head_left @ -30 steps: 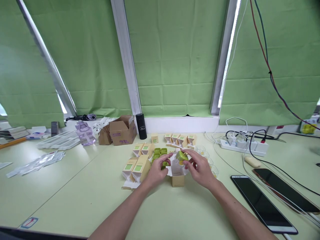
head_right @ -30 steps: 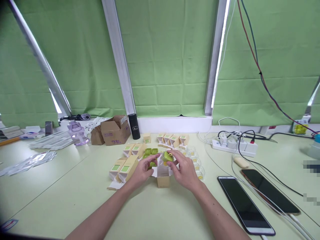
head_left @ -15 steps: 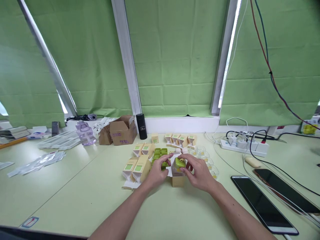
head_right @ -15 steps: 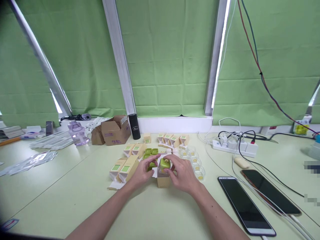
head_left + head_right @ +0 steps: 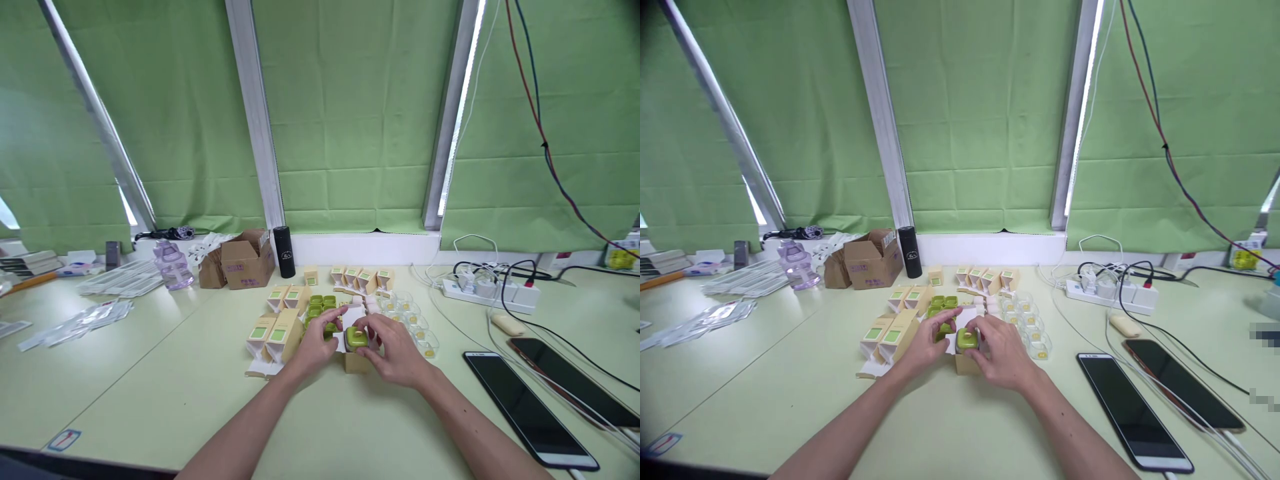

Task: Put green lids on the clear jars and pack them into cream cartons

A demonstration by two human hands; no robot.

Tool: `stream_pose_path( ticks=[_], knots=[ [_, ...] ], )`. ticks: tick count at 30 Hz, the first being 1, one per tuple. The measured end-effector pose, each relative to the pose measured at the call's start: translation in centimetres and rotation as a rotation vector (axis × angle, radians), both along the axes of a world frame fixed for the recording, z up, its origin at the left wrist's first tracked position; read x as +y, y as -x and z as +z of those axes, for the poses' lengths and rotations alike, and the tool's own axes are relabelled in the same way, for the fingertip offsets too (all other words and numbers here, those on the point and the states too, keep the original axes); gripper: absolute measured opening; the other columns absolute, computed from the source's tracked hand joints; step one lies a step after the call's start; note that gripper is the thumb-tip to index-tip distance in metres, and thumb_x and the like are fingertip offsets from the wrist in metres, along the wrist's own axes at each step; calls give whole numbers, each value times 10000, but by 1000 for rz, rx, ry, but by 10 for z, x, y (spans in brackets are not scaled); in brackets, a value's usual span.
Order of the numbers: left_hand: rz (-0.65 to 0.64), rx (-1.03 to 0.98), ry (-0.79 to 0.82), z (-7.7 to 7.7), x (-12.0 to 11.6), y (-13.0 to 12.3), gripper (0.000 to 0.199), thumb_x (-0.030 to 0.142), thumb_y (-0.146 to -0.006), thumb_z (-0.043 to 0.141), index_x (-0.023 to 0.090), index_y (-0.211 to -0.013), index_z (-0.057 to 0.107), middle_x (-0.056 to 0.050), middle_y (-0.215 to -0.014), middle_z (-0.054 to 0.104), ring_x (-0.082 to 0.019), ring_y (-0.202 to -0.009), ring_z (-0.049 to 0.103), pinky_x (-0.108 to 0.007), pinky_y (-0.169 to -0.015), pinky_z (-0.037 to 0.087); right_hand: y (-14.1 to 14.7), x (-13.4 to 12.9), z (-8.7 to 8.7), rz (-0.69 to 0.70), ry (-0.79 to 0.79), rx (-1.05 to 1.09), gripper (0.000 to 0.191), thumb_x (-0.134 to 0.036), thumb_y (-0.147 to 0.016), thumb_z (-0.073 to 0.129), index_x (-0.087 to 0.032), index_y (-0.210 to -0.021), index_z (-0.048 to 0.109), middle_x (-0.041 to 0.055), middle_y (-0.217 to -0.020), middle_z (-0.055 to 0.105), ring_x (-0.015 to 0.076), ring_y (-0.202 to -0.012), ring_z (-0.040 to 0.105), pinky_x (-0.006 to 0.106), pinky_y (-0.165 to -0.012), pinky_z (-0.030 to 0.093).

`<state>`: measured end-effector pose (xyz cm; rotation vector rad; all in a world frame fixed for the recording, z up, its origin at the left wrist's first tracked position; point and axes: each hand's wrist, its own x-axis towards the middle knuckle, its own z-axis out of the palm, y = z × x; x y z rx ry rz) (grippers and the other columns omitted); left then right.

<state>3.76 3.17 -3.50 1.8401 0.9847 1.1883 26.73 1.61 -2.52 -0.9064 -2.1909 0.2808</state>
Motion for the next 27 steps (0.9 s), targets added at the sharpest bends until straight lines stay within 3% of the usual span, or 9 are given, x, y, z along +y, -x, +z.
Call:
stream_pose_path(
  ticks=[9,13,16,27],
  knots=[
    [11,-1,-9,0,-1,-1,829,14,-627,528,171,-1427,674,-65,-1015,646,-226,-1045,617,-413,-1081,460,1,-5,2,66,5,1,213,-214,-902,658,-253,-1090,565,24,-975,652,214,-817,580,314,-696,412],
    [14,1,-7,0,-1,-1,836,11,-629,530,176,-1438,665,-63,-1019,650,-218,-1025,612,-395,-1053,470,5,-3,0,65,-23,10,45,-215,-1004,547,-251,-1027,561,37,-985,669,216,-841,584,324,-730,419],
    [23,7,-11,0,-1,-1,825,13,-637,533,173,-1435,668,-63,-1019,653,-222,-1036,613,-405,-1077,454,8,0,-3,20,-72,13,143,-182,-1047,470,-250,-990,582,44,-946,677,223,-871,595,325,-736,416],
    [25,25,-39,0,-1,0,807,18,-645,531,173,-1424,673,-66,-1055,669,-226,-1072,620,-409,-1109,447,11,5,-9,-25,-97,102,145,-168,-1023,552,-250,-982,665,33,-858,703,216,-834,623,316,-703,442]
  ],
)
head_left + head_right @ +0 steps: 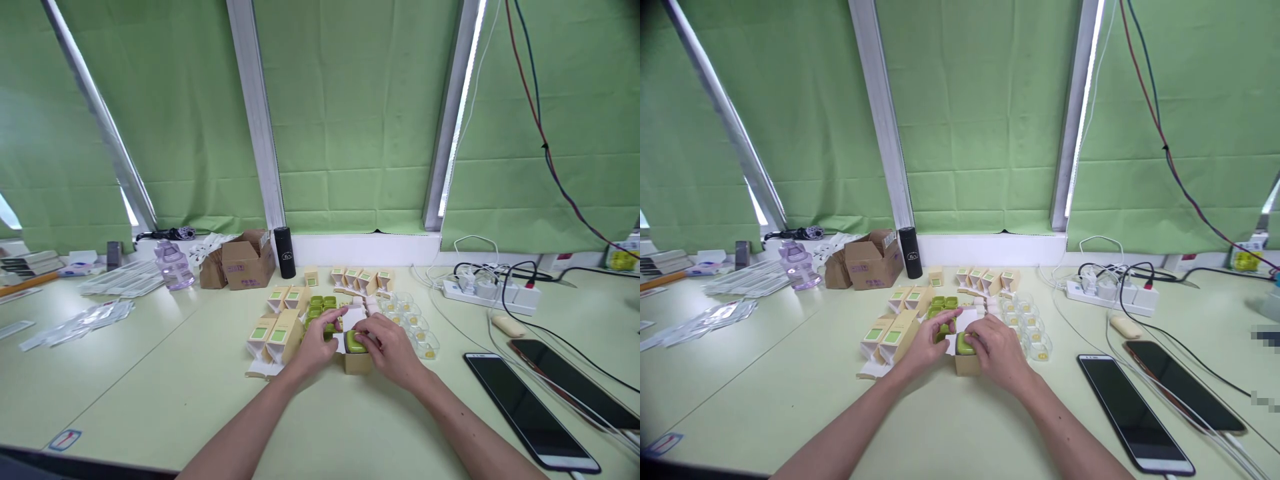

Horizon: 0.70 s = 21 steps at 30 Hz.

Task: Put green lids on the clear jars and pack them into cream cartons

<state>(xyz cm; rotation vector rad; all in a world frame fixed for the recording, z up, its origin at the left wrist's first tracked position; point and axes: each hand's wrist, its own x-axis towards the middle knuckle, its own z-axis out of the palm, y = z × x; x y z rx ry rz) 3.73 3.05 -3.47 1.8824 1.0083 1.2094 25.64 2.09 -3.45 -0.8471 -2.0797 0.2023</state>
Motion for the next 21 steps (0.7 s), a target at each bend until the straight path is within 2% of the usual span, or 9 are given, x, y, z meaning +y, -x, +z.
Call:
stream_pose_path(
  ticks=[7,13,21],
  knots=[
    [-5,-3,0,2,-1,0,777,36,-658,534,164,-1410,682,-64,-1019,658,-232,-1071,620,-417,-1099,452,1,0,1,-6,13,-21,168,-194,-1043,521,-252,-977,664,58,-900,712,236,-859,635,355,-725,487],
    [-3,5,1,1,0,0,796,34,-658,536,167,-1432,667,-69,-1022,659,-239,-1082,621,-425,-1103,452,2,0,0,7,17,-2,152,-188,-1035,532,-252,-965,650,75,-1051,688,230,-930,658,359,-785,530],
    [-8,-7,-6,0,0,0,784,31,-652,539,157,-1412,682,-76,-1021,661,-241,-1071,618,-423,-1088,461,3,-1,0,-16,56,-11,147,-195,-1013,575,-246,-924,679,67,-1029,665,217,-881,653,350,-741,530]
  ],
)
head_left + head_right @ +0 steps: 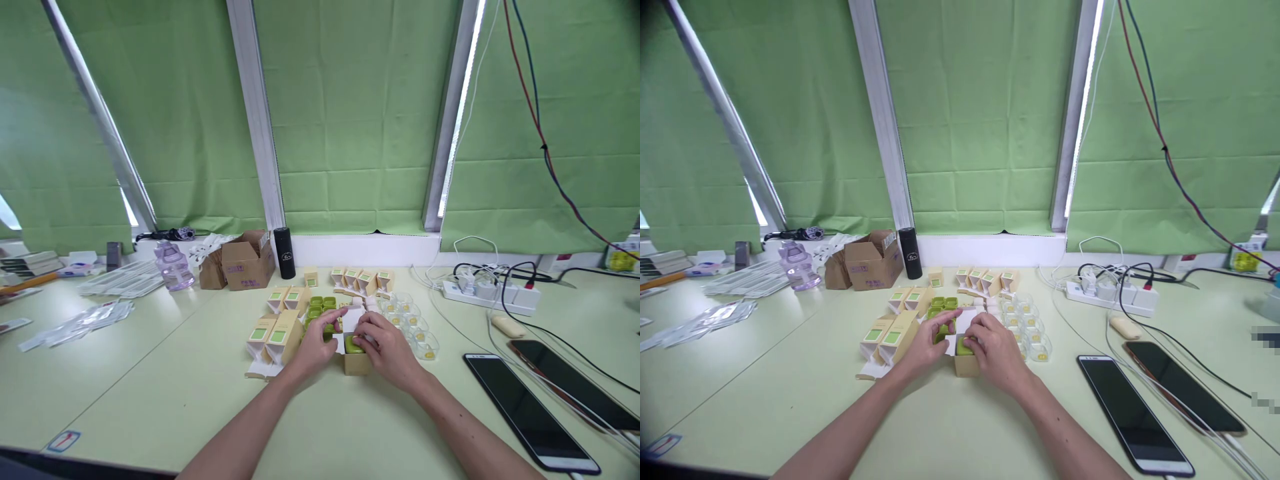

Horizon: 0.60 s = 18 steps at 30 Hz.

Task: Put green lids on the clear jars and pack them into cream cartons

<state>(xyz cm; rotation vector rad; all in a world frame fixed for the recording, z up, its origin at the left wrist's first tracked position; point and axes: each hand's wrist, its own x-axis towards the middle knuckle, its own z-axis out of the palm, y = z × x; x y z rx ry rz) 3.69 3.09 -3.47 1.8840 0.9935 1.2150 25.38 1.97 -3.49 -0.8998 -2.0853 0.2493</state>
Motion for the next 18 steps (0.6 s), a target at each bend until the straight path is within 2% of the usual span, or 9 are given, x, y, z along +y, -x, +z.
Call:
stream_pose_path(
  ticks=[11,18],
  knots=[
    [-3,-17,14,1,-1,0,771,35,-647,547,171,-1390,700,-68,-990,650,-251,-1084,609,-431,-1089,455,0,2,-2,-2,10,2,145,-177,-962,629,-249,-878,723,60,-983,673,228,-891,658,363,-730,538],
    [-7,-34,31,1,0,-1,777,37,-644,547,175,-1394,699,-61,-990,658,-241,-1080,622,-440,-1142,424,-1,7,-3,-12,24,145,222,-183,-1015,493,-240,-977,704,71,-948,678,228,-841,646,358,-700,515]
  ],
)
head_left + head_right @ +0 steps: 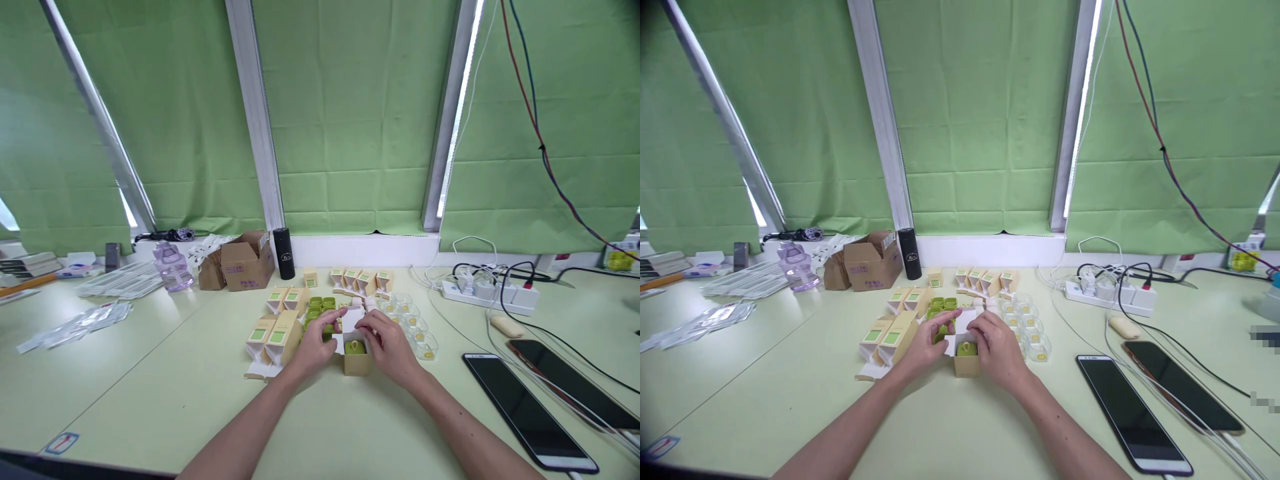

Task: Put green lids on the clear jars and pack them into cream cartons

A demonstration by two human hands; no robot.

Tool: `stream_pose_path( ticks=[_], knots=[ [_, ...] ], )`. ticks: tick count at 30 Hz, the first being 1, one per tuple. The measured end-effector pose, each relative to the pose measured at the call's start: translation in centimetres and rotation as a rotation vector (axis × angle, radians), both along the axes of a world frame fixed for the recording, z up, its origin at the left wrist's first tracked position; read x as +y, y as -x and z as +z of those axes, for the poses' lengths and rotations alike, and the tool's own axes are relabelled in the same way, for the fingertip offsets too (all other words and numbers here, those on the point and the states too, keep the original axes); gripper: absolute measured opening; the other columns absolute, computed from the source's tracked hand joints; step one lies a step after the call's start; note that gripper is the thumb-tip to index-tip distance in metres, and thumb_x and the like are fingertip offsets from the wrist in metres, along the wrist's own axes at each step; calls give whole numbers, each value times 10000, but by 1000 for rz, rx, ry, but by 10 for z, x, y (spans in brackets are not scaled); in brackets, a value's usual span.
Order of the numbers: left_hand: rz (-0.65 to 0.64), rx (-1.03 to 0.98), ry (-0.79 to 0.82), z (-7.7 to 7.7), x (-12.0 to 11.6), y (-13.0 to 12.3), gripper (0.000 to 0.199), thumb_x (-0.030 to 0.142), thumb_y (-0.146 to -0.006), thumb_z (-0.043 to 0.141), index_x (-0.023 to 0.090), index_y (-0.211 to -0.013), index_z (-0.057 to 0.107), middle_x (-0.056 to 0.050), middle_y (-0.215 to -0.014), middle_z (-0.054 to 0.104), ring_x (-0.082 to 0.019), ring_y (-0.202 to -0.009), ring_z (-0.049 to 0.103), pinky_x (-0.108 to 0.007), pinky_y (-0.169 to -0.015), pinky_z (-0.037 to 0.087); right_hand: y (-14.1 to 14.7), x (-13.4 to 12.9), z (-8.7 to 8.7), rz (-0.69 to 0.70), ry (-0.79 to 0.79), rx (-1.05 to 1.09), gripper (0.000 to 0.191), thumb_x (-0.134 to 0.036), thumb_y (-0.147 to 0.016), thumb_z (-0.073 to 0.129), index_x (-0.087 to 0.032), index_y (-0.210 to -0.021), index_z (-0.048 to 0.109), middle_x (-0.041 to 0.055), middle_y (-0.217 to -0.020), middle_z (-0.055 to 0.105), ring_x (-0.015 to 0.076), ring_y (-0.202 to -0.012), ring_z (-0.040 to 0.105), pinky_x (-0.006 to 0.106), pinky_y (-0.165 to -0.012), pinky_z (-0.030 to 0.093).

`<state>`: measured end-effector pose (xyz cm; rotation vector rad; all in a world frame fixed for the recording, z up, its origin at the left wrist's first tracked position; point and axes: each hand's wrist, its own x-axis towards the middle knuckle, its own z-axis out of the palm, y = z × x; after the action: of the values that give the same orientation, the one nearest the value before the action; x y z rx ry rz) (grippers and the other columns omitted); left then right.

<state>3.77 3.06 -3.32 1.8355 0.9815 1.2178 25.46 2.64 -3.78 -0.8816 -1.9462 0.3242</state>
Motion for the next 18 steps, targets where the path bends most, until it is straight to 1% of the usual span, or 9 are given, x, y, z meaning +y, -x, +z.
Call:
stream_pose_path(
  ticks=[3,5,8,11,13,15,18],
  knots=[
    [1,-21,17,0,1,0,766,41,-644,546,168,-1383,706,-51,-955,655,-242,-1091,624,-433,-1145,416,-1,3,0,-61,28,91,217,-210,-1015,476,-237,-1019,691,81,-962,689,246,-865,651,353,-678,505],
    [0,-37,38,1,1,-1,752,46,-647,550,165,-1372,711,-51,-950,665,-238,-1072,624,-407,-1094,446,-1,5,-1,-105,54,146,200,-227,-998,492,-233,-1021,690,84,-969,695,249,-856,654,349,-666,502],
    [-4,-54,76,2,1,-1,739,60,-650,557,160,-1364,715,-60,-971,682,-218,-992,621,-332,-920,492,-1,7,-2,-159,104,235,197,-243,-971,501,-225,-1021,692,89,-1015,714,248,-859,659,349,-679,512],
    [-3,-73,119,2,2,-1,738,79,-642,567,149,-1360,719,-66,-977,682,-191,-899,601,-272,-750,459,-1,10,-5,-162,162,328,218,-246,-951,488,-218,-1040,685,85,-982,709,239,-826,652,340,-668,520],
    [-4,-95,161,1,3,-1,730,98,-645,573,145,-1359,720,-65,-968,678,-179,-857,588,-259,-696,433,-1,12,-9,-127,210,391,229,-251,-936,489,-217,-1066,674,75,-944,684,217,-741,634,317,-604,505],
    [-8,-128,193,2,4,-1,688,125,-670,576,139,-1339,733,-65,-950,678,-187,-867,595,-268,-710,441,0,14,-13,-85,264,448,241,-260,-923,493,-219,-1093,659,69,-948,663,190,-657,604,294,-535,475],
    [1,-176,201,3,5,-2,598,162,-721,558,133,-1281,767,-68,-928,686,-211,-937,618,-312,-825,474,0,16,-16,-53,348,503,266,-256,-898,491,-221,-1120,633,64,-989,640,159,-601,572,271,-485,443]
  ],
)
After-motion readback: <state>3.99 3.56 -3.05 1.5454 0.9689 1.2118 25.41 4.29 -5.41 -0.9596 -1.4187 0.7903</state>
